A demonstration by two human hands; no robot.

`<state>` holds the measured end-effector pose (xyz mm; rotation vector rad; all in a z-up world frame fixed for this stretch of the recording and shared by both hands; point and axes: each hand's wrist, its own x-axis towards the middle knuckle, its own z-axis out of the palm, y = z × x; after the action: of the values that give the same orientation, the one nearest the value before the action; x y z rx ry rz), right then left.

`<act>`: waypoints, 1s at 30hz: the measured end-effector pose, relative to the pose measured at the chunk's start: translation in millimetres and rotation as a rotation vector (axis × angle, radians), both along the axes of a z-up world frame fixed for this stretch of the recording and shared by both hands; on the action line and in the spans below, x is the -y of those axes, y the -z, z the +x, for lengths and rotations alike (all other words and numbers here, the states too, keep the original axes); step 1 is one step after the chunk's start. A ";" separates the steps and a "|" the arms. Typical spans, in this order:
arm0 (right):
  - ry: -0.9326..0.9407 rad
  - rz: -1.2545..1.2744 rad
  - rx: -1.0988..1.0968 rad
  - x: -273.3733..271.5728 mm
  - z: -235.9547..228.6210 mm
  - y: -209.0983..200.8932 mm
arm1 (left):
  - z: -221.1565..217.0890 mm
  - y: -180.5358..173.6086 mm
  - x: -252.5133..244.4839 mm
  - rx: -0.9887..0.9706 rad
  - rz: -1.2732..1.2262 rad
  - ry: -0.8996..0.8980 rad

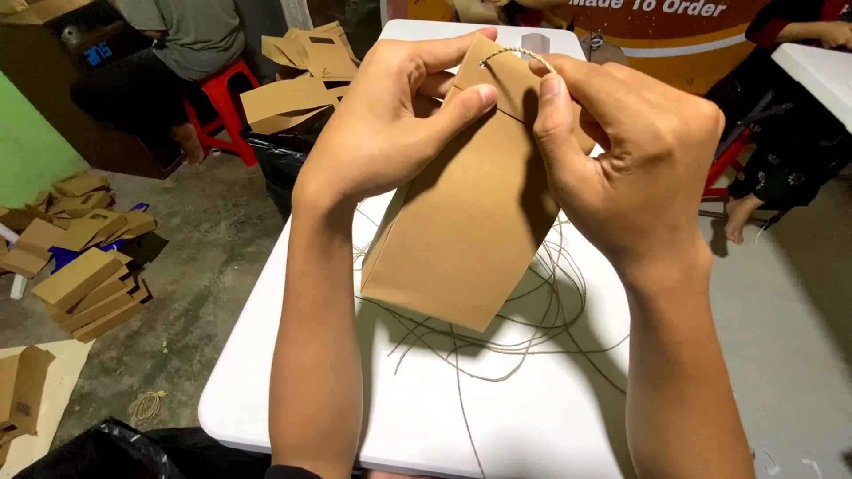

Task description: Threading twine through pre-punched holes in brown paper bags to create handles for souvenir bags.

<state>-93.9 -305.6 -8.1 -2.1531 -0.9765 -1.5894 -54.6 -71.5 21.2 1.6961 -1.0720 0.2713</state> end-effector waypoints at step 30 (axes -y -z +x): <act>-0.523 0.256 -1.079 24.1 -1.0 -19.1 | -4.0 -1.9 -5.1 -0.060 0.259 0.349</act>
<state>-94.9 -329.8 11.0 -1.8979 -0.7697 -0.1865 -58.5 -66.4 23.1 1.6927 -1.3794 -0.1468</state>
